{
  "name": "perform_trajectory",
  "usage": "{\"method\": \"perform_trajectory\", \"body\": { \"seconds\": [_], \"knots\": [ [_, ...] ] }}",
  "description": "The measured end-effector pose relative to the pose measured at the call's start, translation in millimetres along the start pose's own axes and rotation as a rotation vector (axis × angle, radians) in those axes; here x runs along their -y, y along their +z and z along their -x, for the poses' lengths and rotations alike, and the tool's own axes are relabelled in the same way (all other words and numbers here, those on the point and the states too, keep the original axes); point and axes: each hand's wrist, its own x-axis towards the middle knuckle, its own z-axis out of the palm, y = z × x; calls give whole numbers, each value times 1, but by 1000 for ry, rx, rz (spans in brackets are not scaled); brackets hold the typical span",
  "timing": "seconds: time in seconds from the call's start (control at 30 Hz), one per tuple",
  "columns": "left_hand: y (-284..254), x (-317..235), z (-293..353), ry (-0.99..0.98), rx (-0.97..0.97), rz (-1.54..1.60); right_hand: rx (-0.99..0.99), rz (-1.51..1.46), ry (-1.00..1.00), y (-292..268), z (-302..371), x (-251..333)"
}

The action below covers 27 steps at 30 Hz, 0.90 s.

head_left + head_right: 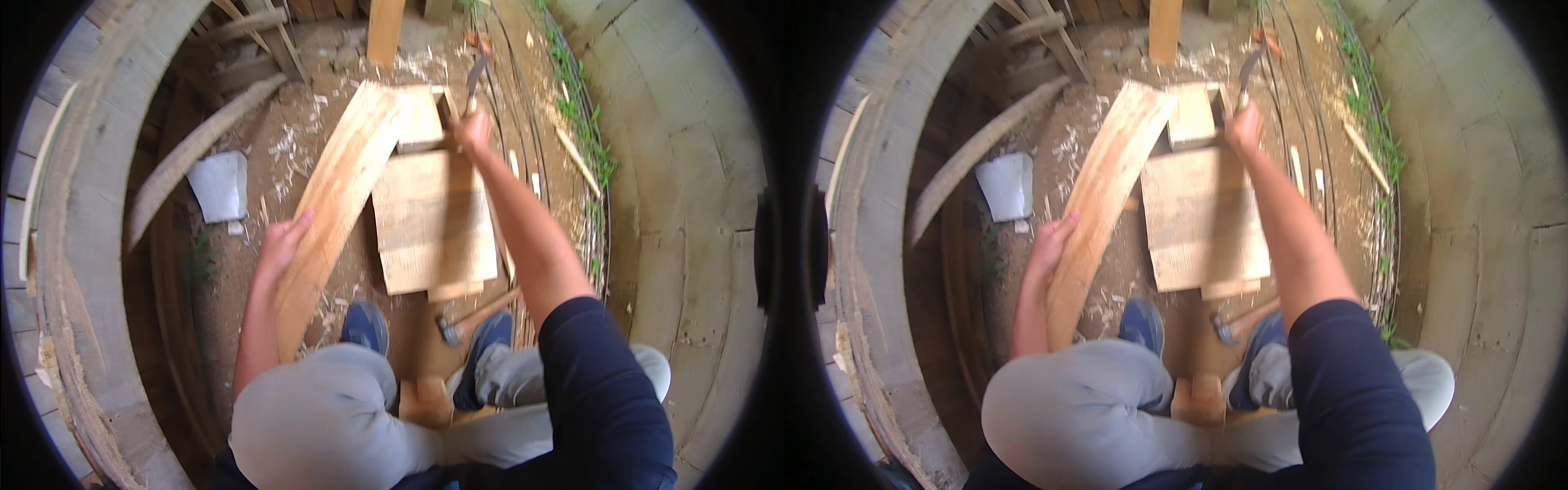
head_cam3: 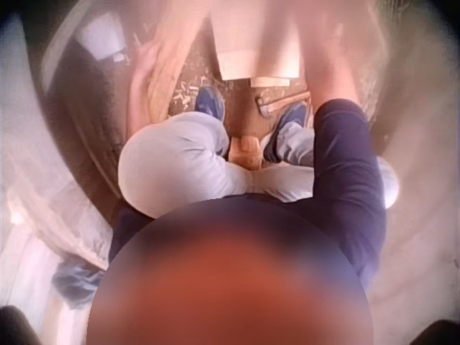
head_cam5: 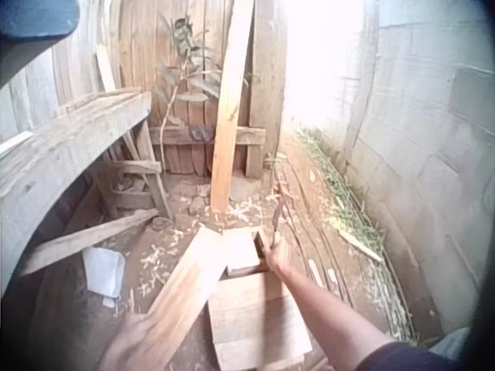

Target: The person sits on the ground and uses a curved knife to carve a rectangular piece of wood, creating a triangular cutout. They then use a hammer to drive a nail into the carved piece.

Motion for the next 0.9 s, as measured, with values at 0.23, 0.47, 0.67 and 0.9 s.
{"method": "perform_trajectory", "body": {
  "seconds": [0.23, 0.47, 0.67, 0.9],
  "knots": [
    [23, -15, 28, -106, 278, -367, 258, -58, 104, -118, 70, 58],
    [107, -45, 6, 139, 365, -680, 527, 319, 49, -282, 177, 43],
    [122, -40, 0, 178, 170, -709, 611, 329, -124, -267, 291, 31],
    [132, -24, 2, 157, -24, -672, 594, 287, -151, -212, 338, 17]
  ]
}}
